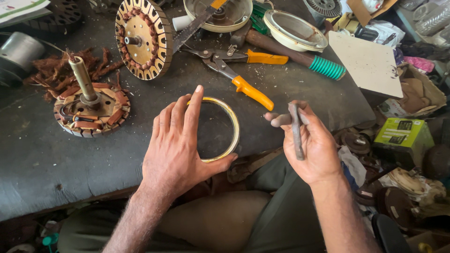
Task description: The person cleans a circular metal ring by rubbing its inner surface with a small piece of abrasive material.
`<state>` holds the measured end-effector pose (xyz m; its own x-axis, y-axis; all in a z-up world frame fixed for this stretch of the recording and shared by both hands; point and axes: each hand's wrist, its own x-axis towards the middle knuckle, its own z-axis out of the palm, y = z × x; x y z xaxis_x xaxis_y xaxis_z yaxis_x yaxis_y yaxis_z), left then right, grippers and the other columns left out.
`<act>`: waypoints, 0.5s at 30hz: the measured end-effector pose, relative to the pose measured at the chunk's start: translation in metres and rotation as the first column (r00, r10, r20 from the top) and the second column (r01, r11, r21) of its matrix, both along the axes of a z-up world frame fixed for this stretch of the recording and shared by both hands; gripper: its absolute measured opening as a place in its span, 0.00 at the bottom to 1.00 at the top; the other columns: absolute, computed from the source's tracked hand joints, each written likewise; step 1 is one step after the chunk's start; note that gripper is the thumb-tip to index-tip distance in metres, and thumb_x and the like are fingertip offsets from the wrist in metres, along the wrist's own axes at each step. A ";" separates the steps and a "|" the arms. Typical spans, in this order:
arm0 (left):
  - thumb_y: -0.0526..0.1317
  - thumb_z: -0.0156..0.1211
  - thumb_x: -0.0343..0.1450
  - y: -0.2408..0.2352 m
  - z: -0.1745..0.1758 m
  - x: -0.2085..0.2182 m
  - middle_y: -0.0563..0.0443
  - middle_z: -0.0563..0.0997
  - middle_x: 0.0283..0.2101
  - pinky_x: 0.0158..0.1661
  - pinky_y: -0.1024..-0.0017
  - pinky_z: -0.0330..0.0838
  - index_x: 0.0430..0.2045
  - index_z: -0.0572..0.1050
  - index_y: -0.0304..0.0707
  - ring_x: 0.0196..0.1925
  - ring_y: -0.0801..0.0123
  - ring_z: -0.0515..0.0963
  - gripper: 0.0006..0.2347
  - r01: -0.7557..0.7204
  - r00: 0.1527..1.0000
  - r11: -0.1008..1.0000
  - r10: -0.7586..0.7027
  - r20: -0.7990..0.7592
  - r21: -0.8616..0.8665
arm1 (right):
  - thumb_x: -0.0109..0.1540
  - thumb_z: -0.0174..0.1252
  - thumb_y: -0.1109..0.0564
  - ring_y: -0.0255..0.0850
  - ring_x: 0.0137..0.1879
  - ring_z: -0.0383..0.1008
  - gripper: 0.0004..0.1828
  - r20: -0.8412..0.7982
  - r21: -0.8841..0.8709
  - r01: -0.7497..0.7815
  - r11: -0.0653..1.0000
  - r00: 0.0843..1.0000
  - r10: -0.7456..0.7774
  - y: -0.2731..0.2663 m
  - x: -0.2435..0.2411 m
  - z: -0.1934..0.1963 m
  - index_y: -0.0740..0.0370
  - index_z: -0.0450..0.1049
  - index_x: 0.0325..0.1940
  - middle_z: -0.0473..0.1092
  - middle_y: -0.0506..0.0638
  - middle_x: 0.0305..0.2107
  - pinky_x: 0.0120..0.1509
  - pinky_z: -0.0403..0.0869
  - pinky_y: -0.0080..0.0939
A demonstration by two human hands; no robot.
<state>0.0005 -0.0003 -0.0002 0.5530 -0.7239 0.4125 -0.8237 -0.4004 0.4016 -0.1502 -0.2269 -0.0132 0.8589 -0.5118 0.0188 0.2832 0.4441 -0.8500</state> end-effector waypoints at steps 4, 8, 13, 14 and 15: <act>0.63 0.76 0.52 -0.001 -0.001 0.000 0.30 0.64 0.63 0.64 0.48 0.56 0.70 0.47 0.30 0.66 0.40 0.62 0.57 -0.001 1.000 1.000 0.001 0.006 0.003 | 0.70 0.49 0.52 0.49 0.63 0.70 0.11 0.050 0.117 -0.070 0.991 0.997 0.065 0.000 -0.002 0.001 0.58 0.73 0.52 0.73 0.49 0.41 0.66 0.62 0.50; 0.63 0.76 0.52 0.000 -0.001 0.000 0.30 0.64 0.63 0.64 0.48 0.56 0.70 0.47 0.30 0.66 0.40 0.63 0.57 0.002 1.000 1.000 -0.002 0.005 0.008 | 0.74 0.53 0.54 0.43 0.58 0.67 0.11 0.133 0.025 -0.079 0.997 0.988 0.075 0.002 0.000 -0.003 0.61 0.74 0.57 0.70 0.46 0.43 0.76 0.63 0.48; 0.62 0.76 0.53 0.000 -0.001 0.000 0.30 0.64 0.63 0.64 0.48 0.56 0.70 0.48 0.30 0.66 0.40 0.63 0.57 0.004 1.000 1.000 -0.004 -0.001 0.004 | 0.73 0.52 0.54 0.39 0.54 0.68 0.11 0.114 0.005 -0.051 0.999 0.992 0.050 0.002 0.000 -0.003 0.61 0.72 0.57 0.69 0.44 0.42 0.73 0.64 0.48; 0.62 0.76 0.53 0.000 -0.001 0.000 0.30 0.64 0.63 0.64 0.48 0.56 0.70 0.48 0.30 0.66 0.40 0.63 0.57 0.003 1.000 1.000 -0.003 0.000 0.003 | 0.73 0.52 0.55 0.39 0.54 0.68 0.11 0.106 -0.002 -0.040 0.999 0.994 0.040 0.002 -0.001 -0.002 0.61 0.72 0.57 0.70 0.44 0.41 0.73 0.64 0.48; 0.62 0.76 0.53 0.000 -0.001 0.000 0.30 0.64 0.63 0.64 0.48 0.56 0.70 0.48 0.30 0.66 0.40 0.63 0.57 0.002 1.000 1.000 -0.002 0.003 0.001 | 0.73 0.52 0.55 0.40 0.53 0.68 0.11 0.100 -0.011 -0.028 1.000 0.995 0.029 0.002 -0.001 -0.001 0.62 0.71 0.58 0.70 0.45 0.41 0.72 0.64 0.48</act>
<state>0.0003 -0.0004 -0.0016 0.5503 -0.7253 0.4137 -0.8257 -0.3989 0.3990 -0.1510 -0.2244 -0.0144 0.8669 -0.4861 0.1103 0.3542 0.4451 -0.8224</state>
